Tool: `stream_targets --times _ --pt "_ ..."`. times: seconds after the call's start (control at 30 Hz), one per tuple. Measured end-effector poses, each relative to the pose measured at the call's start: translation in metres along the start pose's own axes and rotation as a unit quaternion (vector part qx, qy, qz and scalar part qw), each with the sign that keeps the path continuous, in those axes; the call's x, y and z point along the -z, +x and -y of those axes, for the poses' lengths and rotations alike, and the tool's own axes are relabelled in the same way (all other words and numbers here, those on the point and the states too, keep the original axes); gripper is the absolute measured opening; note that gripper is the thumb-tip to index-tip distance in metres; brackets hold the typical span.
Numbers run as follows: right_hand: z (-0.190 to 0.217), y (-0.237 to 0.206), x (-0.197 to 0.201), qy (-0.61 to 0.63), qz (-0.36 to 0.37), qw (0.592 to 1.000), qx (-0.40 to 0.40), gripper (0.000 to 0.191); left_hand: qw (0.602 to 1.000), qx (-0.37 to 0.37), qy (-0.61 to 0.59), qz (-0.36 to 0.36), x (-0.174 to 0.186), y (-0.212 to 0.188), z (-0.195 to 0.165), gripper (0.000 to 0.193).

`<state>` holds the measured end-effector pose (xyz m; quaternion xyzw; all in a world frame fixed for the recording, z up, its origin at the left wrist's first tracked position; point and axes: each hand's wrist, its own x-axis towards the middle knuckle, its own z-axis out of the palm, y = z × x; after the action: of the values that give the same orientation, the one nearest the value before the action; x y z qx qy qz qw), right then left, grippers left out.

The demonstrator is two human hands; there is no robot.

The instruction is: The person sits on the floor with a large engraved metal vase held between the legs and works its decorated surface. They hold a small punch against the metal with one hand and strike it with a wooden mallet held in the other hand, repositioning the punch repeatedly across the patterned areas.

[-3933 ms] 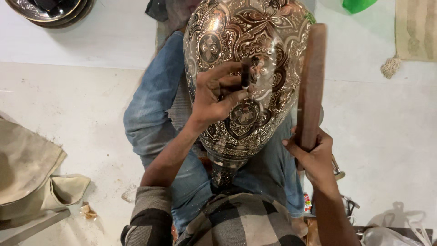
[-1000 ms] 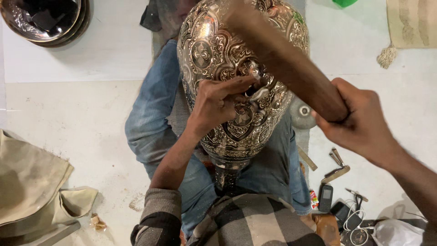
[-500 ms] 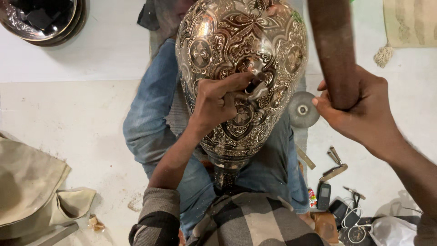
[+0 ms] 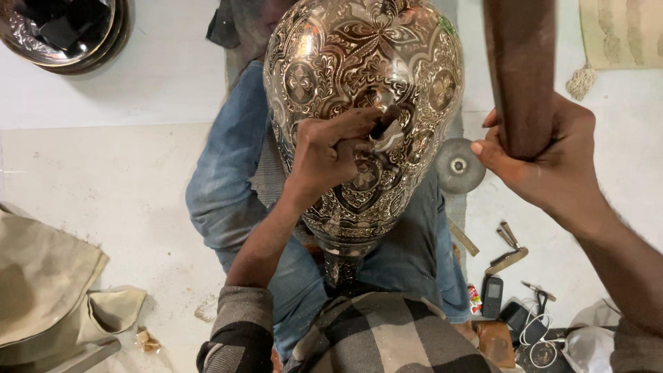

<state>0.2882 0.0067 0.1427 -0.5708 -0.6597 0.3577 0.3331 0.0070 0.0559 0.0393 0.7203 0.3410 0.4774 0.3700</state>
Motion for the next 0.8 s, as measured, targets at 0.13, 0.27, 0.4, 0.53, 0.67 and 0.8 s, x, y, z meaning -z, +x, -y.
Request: stream_targets --times 0.13,0.27,0.4,0.53,0.67,0.8 --pt "-0.011 -0.005 -0.007 0.016 -0.007 1.000 -0.002 0.026 0.999 -0.012 -0.025 0.019 0.003 0.000 0.003 0.056" --pt "-0.019 -0.009 -0.012 -0.110 -0.001 0.993 0.049 0.027 0.998 -0.014 -0.027 0.052 0.006 0.001 0.002 0.060" --pt "-0.030 -0.021 -0.018 -0.081 -0.025 0.996 0.003 0.024 0.994 -0.052 0.044 0.086 0.008 0.006 0.003 0.059" --pt "-0.039 -0.034 -0.025 -0.011 -0.046 0.999 -0.005 0.021 0.990 -0.076 0.063 0.098 0.009 0.009 0.006 0.060" --pt "-0.035 -0.037 -0.024 -0.056 -0.050 0.997 -0.024 0.017 0.988 -0.086 0.067 0.106 0.010 0.010 0.009 0.059" --pt "-0.024 -0.029 -0.025 -0.077 -0.039 0.996 -0.003 0.022 0.989 -0.080 0.063 0.106 0.012 0.011 0.008 0.063"
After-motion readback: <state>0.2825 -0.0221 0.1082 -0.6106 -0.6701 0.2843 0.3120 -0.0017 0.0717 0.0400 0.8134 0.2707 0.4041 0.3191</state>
